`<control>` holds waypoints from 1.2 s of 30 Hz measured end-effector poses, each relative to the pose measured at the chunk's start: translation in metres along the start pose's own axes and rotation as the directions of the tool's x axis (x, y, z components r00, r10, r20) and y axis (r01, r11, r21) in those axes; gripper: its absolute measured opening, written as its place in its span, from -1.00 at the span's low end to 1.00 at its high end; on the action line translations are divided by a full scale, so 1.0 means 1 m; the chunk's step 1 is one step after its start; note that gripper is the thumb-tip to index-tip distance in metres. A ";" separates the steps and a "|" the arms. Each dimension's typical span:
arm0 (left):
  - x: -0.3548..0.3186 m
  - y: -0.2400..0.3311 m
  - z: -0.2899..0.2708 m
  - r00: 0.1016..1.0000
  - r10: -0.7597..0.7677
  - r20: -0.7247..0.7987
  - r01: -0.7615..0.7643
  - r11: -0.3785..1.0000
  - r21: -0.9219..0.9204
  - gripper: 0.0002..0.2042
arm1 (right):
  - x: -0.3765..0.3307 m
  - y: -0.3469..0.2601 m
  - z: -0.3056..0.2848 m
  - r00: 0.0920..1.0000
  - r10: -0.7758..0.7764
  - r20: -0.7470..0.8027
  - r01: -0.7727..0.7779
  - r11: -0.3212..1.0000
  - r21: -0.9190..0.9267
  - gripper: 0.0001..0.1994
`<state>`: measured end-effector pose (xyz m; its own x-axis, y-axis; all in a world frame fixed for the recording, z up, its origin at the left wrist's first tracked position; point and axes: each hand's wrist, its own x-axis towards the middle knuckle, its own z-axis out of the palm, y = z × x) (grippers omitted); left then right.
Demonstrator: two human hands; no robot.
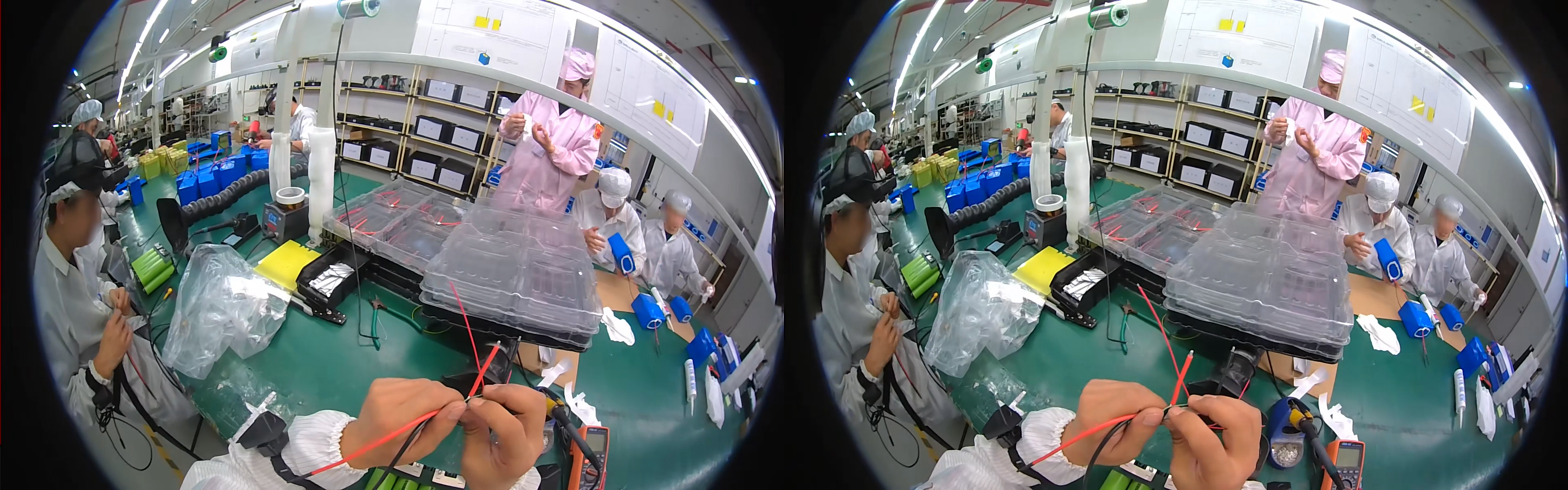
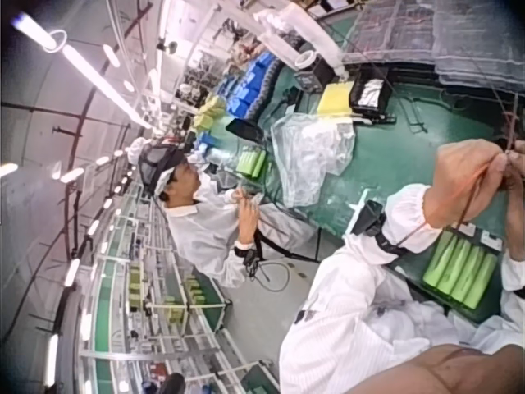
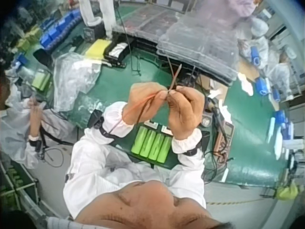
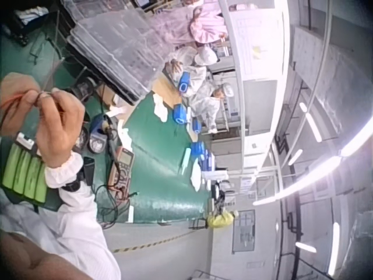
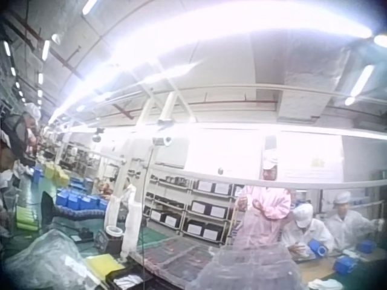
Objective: Assemble and solder components for rechargeable lithium battery packs.
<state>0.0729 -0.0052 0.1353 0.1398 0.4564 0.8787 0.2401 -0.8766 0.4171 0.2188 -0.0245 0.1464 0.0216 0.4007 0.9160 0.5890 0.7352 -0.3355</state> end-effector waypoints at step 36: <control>0.010 0.007 -0.005 0.952 0.297 0.075 -0.301 0.860 0.411 -0.83 | -0.002 0.010 -0.017 0.952 -0.205 0.229 0.220 0.975 -0.041 -0.82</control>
<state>0.0713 -0.0073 0.1476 0.2767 0.1854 0.9429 0.5593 -0.8289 -0.0011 0.2388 -0.0271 0.1447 -0.2854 0.3559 0.8899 0.6116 0.7825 -0.1168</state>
